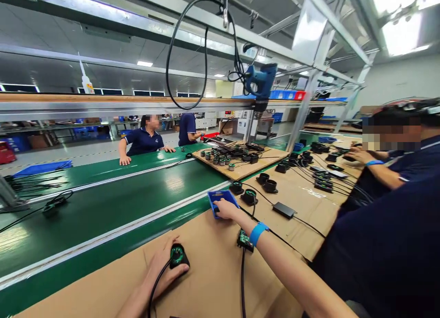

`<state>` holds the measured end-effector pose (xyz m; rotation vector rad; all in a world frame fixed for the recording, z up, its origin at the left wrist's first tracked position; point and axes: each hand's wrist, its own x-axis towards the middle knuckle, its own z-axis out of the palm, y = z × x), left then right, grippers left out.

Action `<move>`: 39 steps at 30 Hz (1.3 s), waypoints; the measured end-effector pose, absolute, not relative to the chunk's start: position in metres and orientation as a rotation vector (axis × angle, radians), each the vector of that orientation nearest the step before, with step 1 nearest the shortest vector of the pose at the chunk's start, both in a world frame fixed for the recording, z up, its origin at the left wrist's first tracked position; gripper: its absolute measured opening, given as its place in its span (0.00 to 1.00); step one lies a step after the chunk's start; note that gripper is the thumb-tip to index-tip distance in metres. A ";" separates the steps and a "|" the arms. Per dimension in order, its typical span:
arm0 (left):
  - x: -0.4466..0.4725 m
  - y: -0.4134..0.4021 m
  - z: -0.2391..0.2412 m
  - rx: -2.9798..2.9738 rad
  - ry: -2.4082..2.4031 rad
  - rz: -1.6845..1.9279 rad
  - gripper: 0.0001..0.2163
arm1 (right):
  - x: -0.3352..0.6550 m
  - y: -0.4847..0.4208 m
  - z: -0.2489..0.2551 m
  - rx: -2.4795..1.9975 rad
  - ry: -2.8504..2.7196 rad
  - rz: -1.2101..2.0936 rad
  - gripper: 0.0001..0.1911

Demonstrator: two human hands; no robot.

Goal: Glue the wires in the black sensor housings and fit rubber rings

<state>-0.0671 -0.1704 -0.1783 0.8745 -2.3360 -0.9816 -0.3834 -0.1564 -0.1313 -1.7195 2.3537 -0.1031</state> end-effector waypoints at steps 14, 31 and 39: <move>-0.060 -0.159 -0.174 0.961 -2.410 -0.711 0.09 | -0.331 -0.140 -0.122 -1.638 1.896 -0.979 0.16; -0.059 -0.152 -0.173 1.128 -2.163 -1.043 0.24 | -0.268 -0.111 -0.187 -0.728 0.830 -1.135 0.27; -0.070 -0.146 -0.163 1.192 -2.158 -0.957 0.21 | -0.260 -0.097 -0.184 -1.002 0.947 -0.692 0.23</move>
